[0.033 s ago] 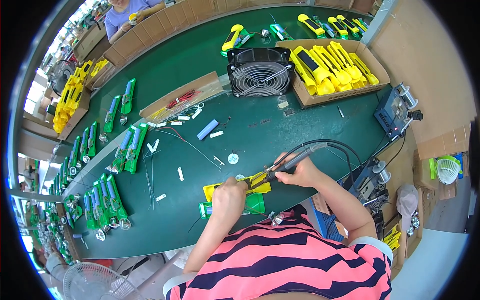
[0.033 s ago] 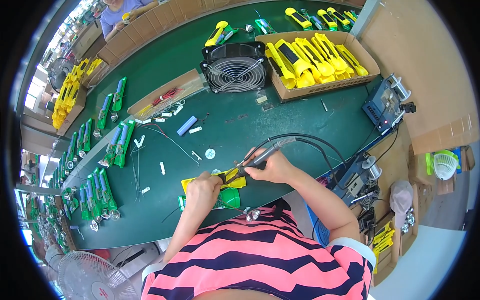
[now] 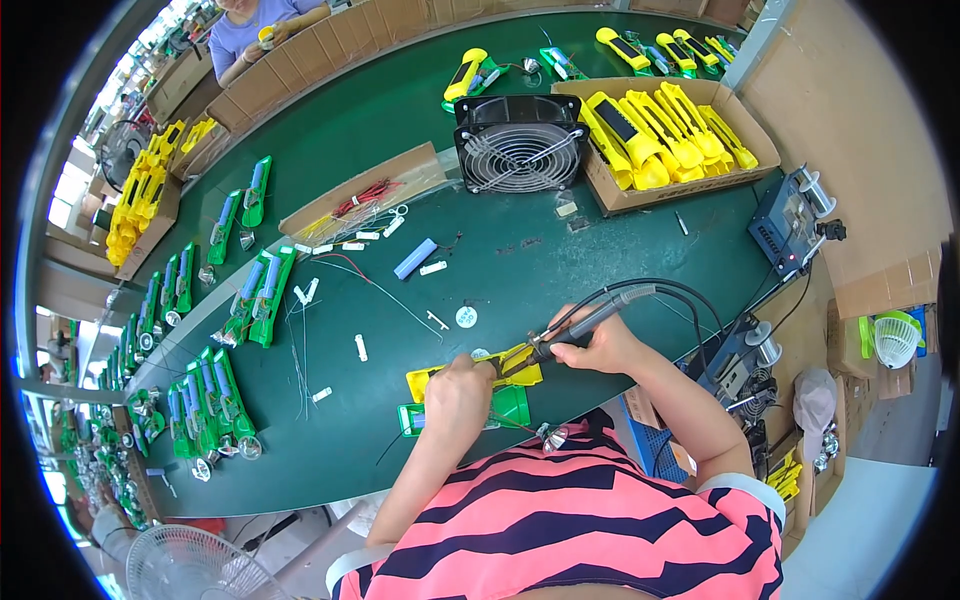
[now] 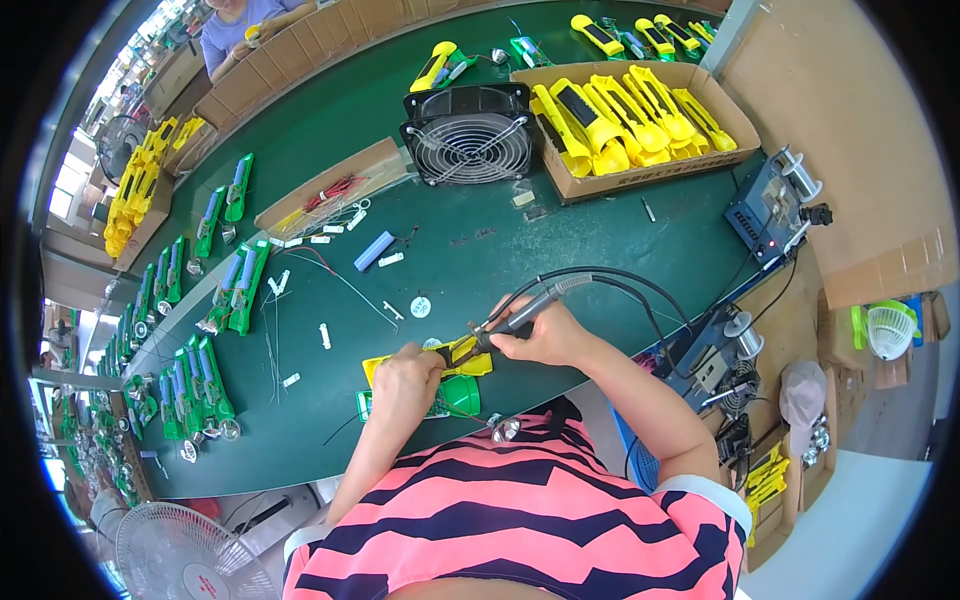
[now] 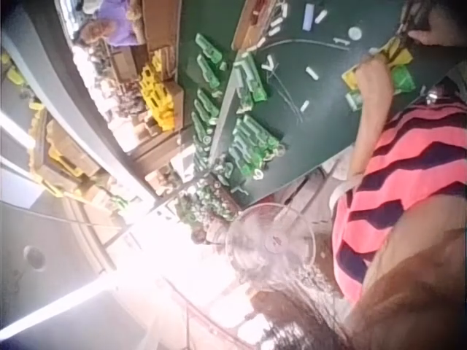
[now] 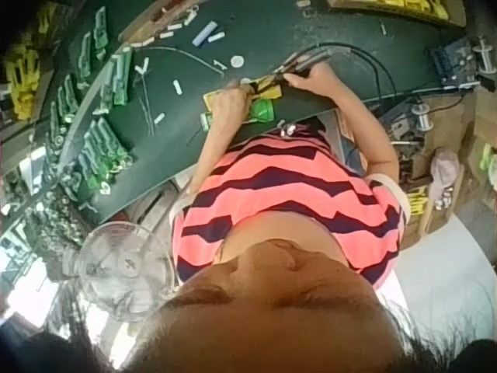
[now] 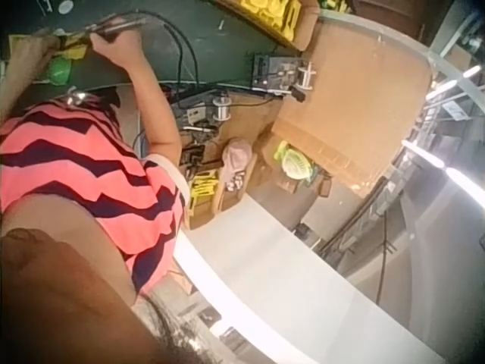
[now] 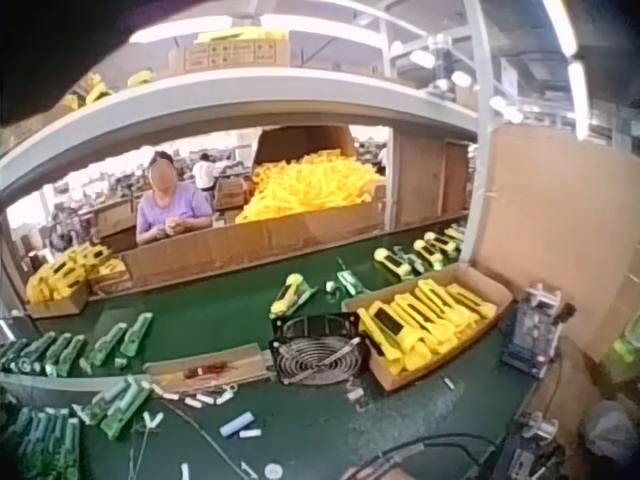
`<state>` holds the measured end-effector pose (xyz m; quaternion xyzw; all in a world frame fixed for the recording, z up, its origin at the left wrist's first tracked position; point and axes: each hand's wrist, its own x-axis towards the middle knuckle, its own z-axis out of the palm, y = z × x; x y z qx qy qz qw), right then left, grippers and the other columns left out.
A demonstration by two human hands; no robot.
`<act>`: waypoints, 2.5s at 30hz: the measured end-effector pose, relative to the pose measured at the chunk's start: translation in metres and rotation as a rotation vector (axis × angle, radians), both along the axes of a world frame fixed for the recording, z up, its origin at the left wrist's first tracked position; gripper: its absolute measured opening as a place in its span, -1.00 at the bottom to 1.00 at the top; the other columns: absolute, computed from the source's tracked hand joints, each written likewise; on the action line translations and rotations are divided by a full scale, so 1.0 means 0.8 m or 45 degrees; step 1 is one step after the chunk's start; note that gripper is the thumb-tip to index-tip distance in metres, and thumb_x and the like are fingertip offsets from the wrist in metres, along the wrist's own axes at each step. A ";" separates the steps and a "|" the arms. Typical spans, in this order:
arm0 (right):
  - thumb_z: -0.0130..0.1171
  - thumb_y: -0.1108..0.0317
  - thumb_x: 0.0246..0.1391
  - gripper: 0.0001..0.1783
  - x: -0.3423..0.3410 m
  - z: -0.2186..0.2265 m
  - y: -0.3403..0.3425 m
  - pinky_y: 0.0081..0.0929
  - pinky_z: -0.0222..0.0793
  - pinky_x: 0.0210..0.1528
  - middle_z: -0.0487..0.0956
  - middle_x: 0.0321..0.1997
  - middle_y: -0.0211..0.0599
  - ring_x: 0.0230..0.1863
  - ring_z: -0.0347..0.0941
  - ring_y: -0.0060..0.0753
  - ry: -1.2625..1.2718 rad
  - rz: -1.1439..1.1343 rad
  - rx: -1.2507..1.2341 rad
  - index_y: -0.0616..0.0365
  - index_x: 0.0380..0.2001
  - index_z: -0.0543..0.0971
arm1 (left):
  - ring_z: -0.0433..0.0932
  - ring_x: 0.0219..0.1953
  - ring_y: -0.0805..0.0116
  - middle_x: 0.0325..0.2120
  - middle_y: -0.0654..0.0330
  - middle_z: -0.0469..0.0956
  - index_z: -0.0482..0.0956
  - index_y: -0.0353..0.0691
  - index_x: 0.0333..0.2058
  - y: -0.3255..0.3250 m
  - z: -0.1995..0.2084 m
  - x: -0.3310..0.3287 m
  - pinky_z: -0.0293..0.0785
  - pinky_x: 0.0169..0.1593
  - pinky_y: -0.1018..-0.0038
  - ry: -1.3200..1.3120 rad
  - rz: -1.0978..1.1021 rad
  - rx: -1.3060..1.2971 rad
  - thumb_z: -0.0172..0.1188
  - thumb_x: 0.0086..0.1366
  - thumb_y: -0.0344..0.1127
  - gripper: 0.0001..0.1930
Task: Soldering components and wiring to small circuit boards for electronic lighting devices.
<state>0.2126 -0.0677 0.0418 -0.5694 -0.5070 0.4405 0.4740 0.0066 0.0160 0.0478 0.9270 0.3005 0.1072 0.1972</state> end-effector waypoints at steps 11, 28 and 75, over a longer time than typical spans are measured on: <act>0.21 0.43 -0.18 -0.81 0.003 -0.003 -0.003 -0.61 0.35 -0.44 0.48 -0.51 -0.38 -0.49 0.45 -0.59 0.011 -0.003 -0.016 0.26 -0.42 0.52 | 0.48 -0.59 0.17 -0.63 0.07 0.40 0.53 -0.22 -0.60 0.000 0.001 0.001 0.41 -0.54 0.37 0.035 -0.013 0.041 0.10 -0.13 -0.46 -0.94; 0.33 0.35 -0.30 -0.18 -0.100 -0.014 -0.056 -0.06 -0.08 0.22 0.33 -0.02 -0.03 0.08 0.23 -0.04 -0.369 -0.081 0.127 0.15 0.05 0.12 | 0.47 -0.56 0.14 -0.60 0.11 0.42 0.57 -0.18 -0.56 0.000 0.003 -0.002 0.39 -0.45 0.34 0.081 0.055 -0.023 0.15 -0.07 -0.41 -0.95; 0.03 0.60 -0.13 -0.75 -0.108 -0.037 -0.084 -0.17 -0.12 0.25 0.46 -0.63 -0.35 -0.59 0.45 -0.61 0.008 -0.717 0.446 0.26 -0.29 0.34 | 0.43 -0.42 0.24 -0.40 0.12 0.37 0.44 -0.31 -0.59 -0.021 -0.002 -0.025 0.38 -0.44 0.46 -0.559 0.168 -0.142 0.20 -0.21 -0.62 -0.85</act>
